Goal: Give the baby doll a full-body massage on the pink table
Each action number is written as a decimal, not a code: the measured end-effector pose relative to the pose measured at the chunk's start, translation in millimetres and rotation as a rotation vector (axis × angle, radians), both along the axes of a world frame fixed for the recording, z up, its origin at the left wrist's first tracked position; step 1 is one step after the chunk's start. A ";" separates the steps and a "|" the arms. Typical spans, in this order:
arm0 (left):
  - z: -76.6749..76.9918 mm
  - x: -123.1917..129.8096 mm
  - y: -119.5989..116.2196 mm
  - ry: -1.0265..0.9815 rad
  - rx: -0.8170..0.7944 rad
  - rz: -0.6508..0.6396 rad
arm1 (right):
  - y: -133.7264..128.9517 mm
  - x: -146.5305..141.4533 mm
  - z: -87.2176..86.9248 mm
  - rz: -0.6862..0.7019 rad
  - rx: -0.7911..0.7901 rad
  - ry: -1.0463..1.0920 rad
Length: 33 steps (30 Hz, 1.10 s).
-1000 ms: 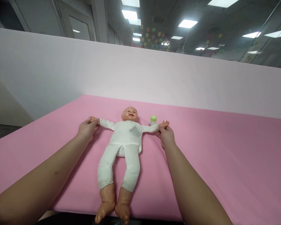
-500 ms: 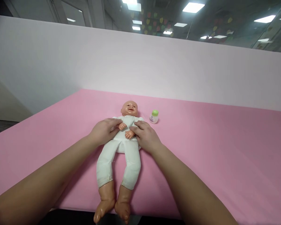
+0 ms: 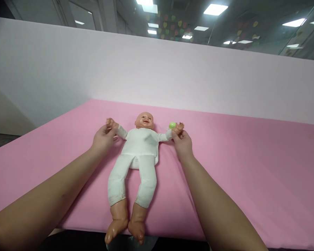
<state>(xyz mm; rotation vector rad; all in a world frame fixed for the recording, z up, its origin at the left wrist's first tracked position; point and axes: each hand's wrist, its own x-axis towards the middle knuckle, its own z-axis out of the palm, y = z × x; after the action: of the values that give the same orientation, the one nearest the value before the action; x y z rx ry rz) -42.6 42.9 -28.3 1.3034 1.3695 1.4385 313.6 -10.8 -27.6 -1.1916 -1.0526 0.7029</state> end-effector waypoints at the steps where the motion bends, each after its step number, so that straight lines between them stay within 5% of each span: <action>1: -3.5 -3.8 7.4 -0.112 -0.077 0.027 | 4.2 10.0 -1.8 -0.026 -0.105 0.075; 5: -13.2 -14.6 27.7 -0.401 -0.342 0.054 | 13.4 39.3 -8.3 -0.097 -0.465 0.126; 12: -11.8 -16.5 26.5 -0.437 -0.399 0.060 | 10.9 40.8 -8.2 -0.148 -0.476 0.060; 18: 4.0 4.0 -4.6 0.029 -0.026 0.058 | -8.6 3.9 9.4 -0.263 -0.146 -0.275; 25: 21.6 25.6 -39.9 0.773 0.303 -0.138 | -35.2 -54.5 15.5 0.091 0.125 -0.809; 33: 24.0 19.3 -34.9 1.220 0.394 -0.373 | -35.6 -57.0 9.7 0.193 0.194 -1.230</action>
<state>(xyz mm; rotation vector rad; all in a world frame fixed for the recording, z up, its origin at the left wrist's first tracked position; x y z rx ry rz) -23.3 8.1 -4.3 2.7677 1.3889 0.5869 256.6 -46.4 -18.0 -1.3451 -2.2047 -0.0944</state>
